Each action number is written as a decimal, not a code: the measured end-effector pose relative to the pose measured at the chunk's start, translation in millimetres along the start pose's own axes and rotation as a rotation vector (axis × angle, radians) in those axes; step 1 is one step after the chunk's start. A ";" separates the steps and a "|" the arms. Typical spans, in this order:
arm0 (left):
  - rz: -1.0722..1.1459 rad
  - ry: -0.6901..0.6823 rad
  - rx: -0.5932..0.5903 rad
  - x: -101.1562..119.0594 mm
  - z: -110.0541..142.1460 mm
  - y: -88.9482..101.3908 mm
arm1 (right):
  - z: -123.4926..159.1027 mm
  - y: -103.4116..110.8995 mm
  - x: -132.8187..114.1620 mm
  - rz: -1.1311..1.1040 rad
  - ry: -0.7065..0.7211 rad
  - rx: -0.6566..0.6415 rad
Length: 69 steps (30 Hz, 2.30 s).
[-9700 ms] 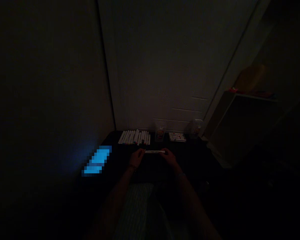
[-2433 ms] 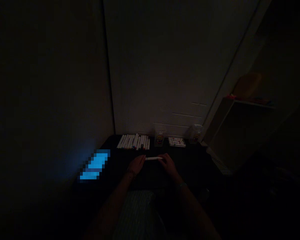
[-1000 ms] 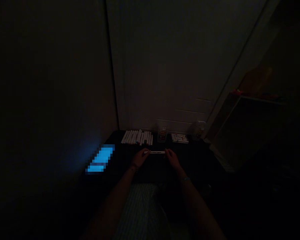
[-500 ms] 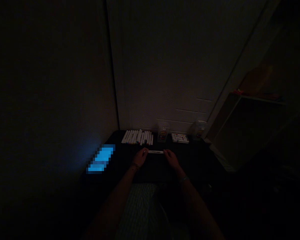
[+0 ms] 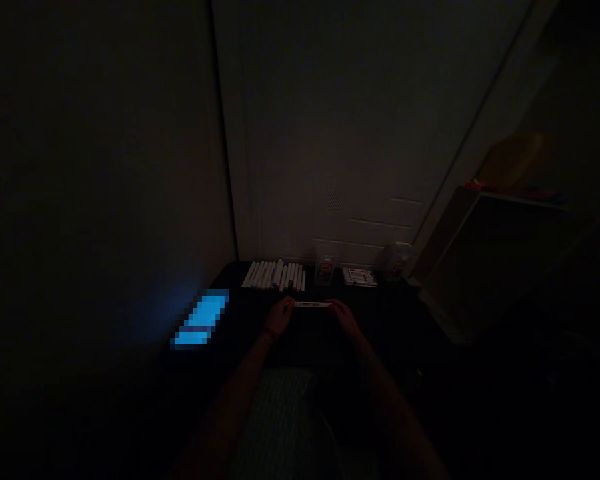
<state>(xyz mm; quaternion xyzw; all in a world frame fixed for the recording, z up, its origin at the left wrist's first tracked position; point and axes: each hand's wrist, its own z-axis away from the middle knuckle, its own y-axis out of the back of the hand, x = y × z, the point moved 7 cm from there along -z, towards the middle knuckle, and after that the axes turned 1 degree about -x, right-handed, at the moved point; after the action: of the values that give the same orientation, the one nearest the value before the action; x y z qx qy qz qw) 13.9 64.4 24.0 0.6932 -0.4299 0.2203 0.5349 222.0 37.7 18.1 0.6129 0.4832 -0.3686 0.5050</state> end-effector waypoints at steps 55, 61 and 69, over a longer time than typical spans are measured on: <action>0.001 0.020 0.036 2.2 2.1 5.1 | -2.3 0.0 -2.6 -0.027 0.033 -0.068; -0.019 -0.006 0.024 0.1 1.1 3.0 | -0.1 -0.2 -5.2 -0.048 0.018 -0.076; -0.031 -0.031 0.019 2.4 2.3 3.1 | 0.7 -0.8 -6.3 -0.097 0.008 -0.084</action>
<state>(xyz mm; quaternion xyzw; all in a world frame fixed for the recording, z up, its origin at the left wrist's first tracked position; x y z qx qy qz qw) 12.3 61.1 26.8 0.7080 -0.4252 0.2055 0.5250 219.6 35.7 23.7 0.5687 0.5292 -0.3696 0.5099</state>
